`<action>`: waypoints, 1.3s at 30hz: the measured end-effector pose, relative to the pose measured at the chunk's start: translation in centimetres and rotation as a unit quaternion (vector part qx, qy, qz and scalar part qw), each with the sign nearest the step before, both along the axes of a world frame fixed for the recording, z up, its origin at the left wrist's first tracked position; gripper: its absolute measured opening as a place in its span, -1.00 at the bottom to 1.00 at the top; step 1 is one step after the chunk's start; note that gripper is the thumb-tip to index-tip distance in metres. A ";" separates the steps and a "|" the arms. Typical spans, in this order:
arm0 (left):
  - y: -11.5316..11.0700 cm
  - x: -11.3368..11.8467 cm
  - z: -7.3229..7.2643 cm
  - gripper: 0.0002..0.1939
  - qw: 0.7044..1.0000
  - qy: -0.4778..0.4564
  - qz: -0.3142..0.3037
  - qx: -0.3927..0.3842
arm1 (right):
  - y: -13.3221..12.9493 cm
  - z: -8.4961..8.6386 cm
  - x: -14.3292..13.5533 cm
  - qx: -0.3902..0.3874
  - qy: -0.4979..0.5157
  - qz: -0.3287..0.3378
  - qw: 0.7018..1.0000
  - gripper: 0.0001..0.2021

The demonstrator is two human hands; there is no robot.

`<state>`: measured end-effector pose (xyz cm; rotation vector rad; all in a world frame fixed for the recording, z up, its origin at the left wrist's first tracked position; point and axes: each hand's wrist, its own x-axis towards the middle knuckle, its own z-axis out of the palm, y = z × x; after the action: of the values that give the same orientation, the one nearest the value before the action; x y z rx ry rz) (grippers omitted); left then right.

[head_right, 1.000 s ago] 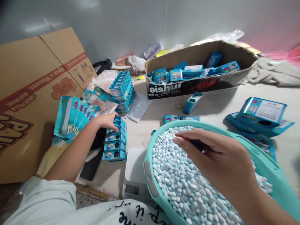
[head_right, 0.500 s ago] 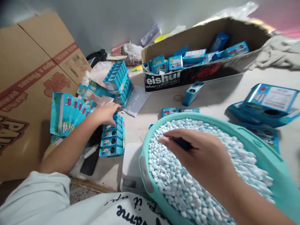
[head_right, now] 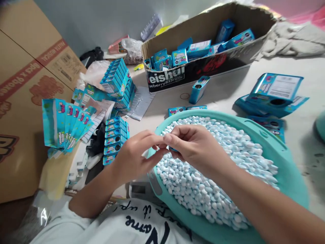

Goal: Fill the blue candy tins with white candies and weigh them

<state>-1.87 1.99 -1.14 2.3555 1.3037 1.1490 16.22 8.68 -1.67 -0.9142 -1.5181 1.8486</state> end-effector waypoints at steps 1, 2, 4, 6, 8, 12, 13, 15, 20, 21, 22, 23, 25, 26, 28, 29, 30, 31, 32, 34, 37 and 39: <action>-0.3 0.4 -0.1 -0.86 1.000 0.009 0.017 0.005 | -0.1 -0.2 -0.1 -0.020 0.001 0.001 1.000 -0.32; -0.5 0.8 -0.3 -0.85 0.999 0.020 0.031 0.011 | -0.1 -0.4 -0.2 -0.038 0.003 -0.001 0.999 -0.30; -0.8 1.5 -0.6 -0.83 0.996 0.049 0.062 0.039 | -0.2 -0.7 -0.4 -0.058 0.008 -0.015 0.998 -0.27; -0.9 2.1 -0.9 -0.81 0.987 0.092 0.091 0.091 | -0.3 -0.8 -0.5 -0.052 0.011 -0.032 0.998 -0.23; -0.8 2.4 -1.2 -0.83 0.974 0.138 0.110 0.142 | -0.4 -0.8 -0.5 -0.036 0.009 -0.039 0.999 -0.22; -0.6 2.3 -1.3 -0.78 0.950 0.179 0.133 0.217 | -0.4 -0.7 -0.5 -0.025 -0.002 -0.041 0.999 -0.22; -0.7 2.0 -1.2 -0.78 0.948 0.182 0.142 0.221 | -0.3 -0.6 -0.5 -0.022 -0.007 -0.039 0.999 -0.22; -1.2 0.7 -1.0 -0.86 0.947 0.183 0.171 0.199 | -0.2 -0.5 -0.3 -0.010 -0.018 -0.029 0.999 -0.20; -3.0 -5.7 -0.4 -0.90 0.932 0.172 0.312 0.064 | 0.2 0.1 0.4 0.049 -0.027 -0.029 0.998 -0.18; -3.2 -7.1 -0.5 -0.88 0.920 0.188 0.344 0.023 | 0.3 0.2 0.6 0.060 -0.027 -0.037 0.997 -0.20; -3.4 -8.3 -0.7 -0.85 0.904 0.208 0.372 -0.025 | 0.3 0.3 0.7 0.070 -0.028 -0.044 0.996 -0.21; -3.6 -9.4 -1.0 -0.80 0.888 0.228 0.393 -0.073 | 0.4 0.4 0.8 0.080 -0.033 -0.050 0.995 -0.22; -3.7 -10.9 -1.7 -0.73 0.866 0.254 0.407 -0.142 | 0.4 0.5 0.8 0.103 -0.049 -0.058 0.992 -0.24; -3.7 -11.4 -2.0 -0.71 0.863 0.259 0.405 -0.158 | 0.4 0.5 0.8 0.113 -0.058 -0.060 0.990 -0.27; -3.8 -12.0 -2.8 -0.70 0.866 0.259 0.395 -0.165 | 0.5 0.3 0.8 0.127 -0.071 -0.057 0.988 -0.41; -3.9 -12.2 -3.1 -0.71 0.868 0.256 0.392 -0.166 | 0.6 0.2 0.8 0.134 -0.074 -0.054 0.987 -0.50; -4.0 -12.3 -3.5 -0.71 0.870 0.252 0.389 -0.167 | 0.7 0.1 0.8 0.141 -0.076 -0.051 0.986 -0.57; -4.1 -12.4 -3.8 -0.71 0.874 0.246 0.384 -0.167 | 0.8 -0.1 0.9 0.148 -0.077 -0.049 0.985 -0.63; -4.2 -12.6 -4.0 -0.71 0.880 0.238 0.377 -0.167 | 0.9 -0.2 0.9 0.155 -0.077 -0.046 0.984 -0.67; -4.4 -12.7 -4.5 -0.71 0.893 0.221 0.354 -0.170 | 1.1 -0.4 0.9 0.163 -0.075 -0.048 0.983 -0.69; -4.8 -12.9 -4.9 -0.69 0.907 0.197 0.327 -0.176 | 1.1 -0.5 0.8 0.180 -0.076 -0.048 0.980 -0.70; -4.8 -13.0 -4.8 -0.69 0.910 0.183 0.328 -0.178 | 1.1 -0.4 0.8 0.202 -0.086 -0.047 0.974 -0.72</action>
<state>-14.91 -2.86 -5.95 1.9567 2.3240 0.5093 17.01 9.77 -2.04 -0.9440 -1.8348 1.3496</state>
